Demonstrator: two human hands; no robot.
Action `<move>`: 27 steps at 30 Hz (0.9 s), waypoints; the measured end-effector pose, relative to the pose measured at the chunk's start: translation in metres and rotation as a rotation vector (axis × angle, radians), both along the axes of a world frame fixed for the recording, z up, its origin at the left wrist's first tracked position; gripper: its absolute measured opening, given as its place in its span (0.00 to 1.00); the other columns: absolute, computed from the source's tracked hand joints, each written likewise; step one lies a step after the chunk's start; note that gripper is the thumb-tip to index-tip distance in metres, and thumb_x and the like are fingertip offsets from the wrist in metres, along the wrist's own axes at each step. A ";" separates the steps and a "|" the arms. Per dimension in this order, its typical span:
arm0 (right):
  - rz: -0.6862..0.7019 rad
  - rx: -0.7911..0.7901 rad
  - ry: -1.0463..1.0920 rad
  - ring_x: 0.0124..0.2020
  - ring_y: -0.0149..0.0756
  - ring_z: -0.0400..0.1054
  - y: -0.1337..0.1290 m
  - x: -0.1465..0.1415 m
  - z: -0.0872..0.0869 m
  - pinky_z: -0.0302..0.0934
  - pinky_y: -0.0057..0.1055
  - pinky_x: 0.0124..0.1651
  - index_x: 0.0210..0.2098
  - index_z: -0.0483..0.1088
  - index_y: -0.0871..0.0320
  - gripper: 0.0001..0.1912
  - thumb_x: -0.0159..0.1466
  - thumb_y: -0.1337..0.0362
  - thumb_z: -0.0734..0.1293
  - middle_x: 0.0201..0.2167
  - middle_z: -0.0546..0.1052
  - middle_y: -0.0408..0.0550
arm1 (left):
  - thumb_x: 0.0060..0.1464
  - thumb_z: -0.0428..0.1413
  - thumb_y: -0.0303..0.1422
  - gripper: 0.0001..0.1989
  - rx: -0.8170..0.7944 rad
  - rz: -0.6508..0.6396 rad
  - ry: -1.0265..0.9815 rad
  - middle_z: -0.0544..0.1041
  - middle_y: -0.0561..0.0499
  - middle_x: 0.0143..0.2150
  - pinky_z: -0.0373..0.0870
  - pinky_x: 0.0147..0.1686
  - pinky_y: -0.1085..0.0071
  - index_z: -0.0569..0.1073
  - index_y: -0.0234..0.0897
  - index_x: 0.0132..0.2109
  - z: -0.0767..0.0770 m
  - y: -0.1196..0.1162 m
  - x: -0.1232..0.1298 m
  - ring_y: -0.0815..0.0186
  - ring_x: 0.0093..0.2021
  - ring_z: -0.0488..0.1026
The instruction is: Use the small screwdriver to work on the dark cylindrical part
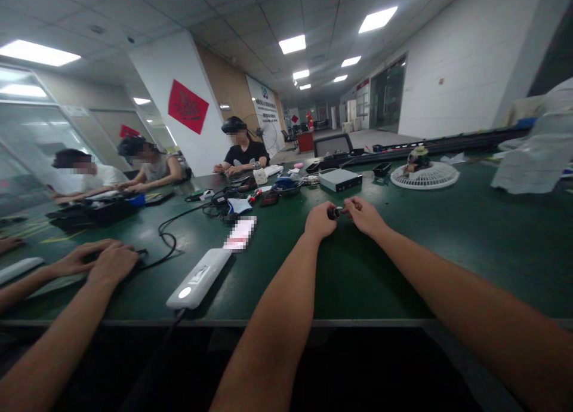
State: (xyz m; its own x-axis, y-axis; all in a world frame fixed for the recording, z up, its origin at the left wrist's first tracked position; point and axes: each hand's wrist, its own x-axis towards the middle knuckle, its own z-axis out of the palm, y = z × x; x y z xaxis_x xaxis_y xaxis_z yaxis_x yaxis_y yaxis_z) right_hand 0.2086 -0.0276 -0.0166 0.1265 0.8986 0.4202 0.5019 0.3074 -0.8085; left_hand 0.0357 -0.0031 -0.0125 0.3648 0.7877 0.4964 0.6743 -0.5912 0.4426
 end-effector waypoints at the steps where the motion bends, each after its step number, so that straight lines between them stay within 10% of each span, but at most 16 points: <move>1: 0.012 0.014 0.088 0.31 0.37 0.73 0.000 0.000 0.001 0.62 0.30 0.32 0.38 0.75 0.56 0.21 0.68 0.47 0.59 0.31 0.81 0.50 | 0.46 0.59 0.23 0.16 0.001 0.034 -0.002 0.81 0.48 0.40 0.72 0.41 0.67 0.76 0.39 0.44 0.000 0.001 -0.001 0.61 0.40 0.76; 8: 0.104 0.063 0.526 0.23 0.35 0.71 -0.003 0.000 0.009 0.64 0.29 0.27 0.23 0.75 0.59 0.25 0.63 0.45 0.64 0.21 0.77 0.51 | 0.47 0.58 0.22 0.13 0.053 0.088 0.013 0.78 0.47 0.42 0.69 0.40 0.68 0.72 0.39 0.41 0.000 0.003 -0.002 0.63 0.40 0.73; 27: 0.140 -0.106 0.432 0.23 0.34 0.71 -0.006 -0.009 0.011 0.67 0.29 0.28 0.23 0.74 0.59 0.13 0.61 0.62 0.64 0.21 0.78 0.49 | 0.51 0.60 0.28 0.09 0.008 0.069 0.078 0.79 0.45 0.43 0.71 0.40 0.66 0.73 0.39 0.41 0.005 -0.003 0.003 0.61 0.41 0.74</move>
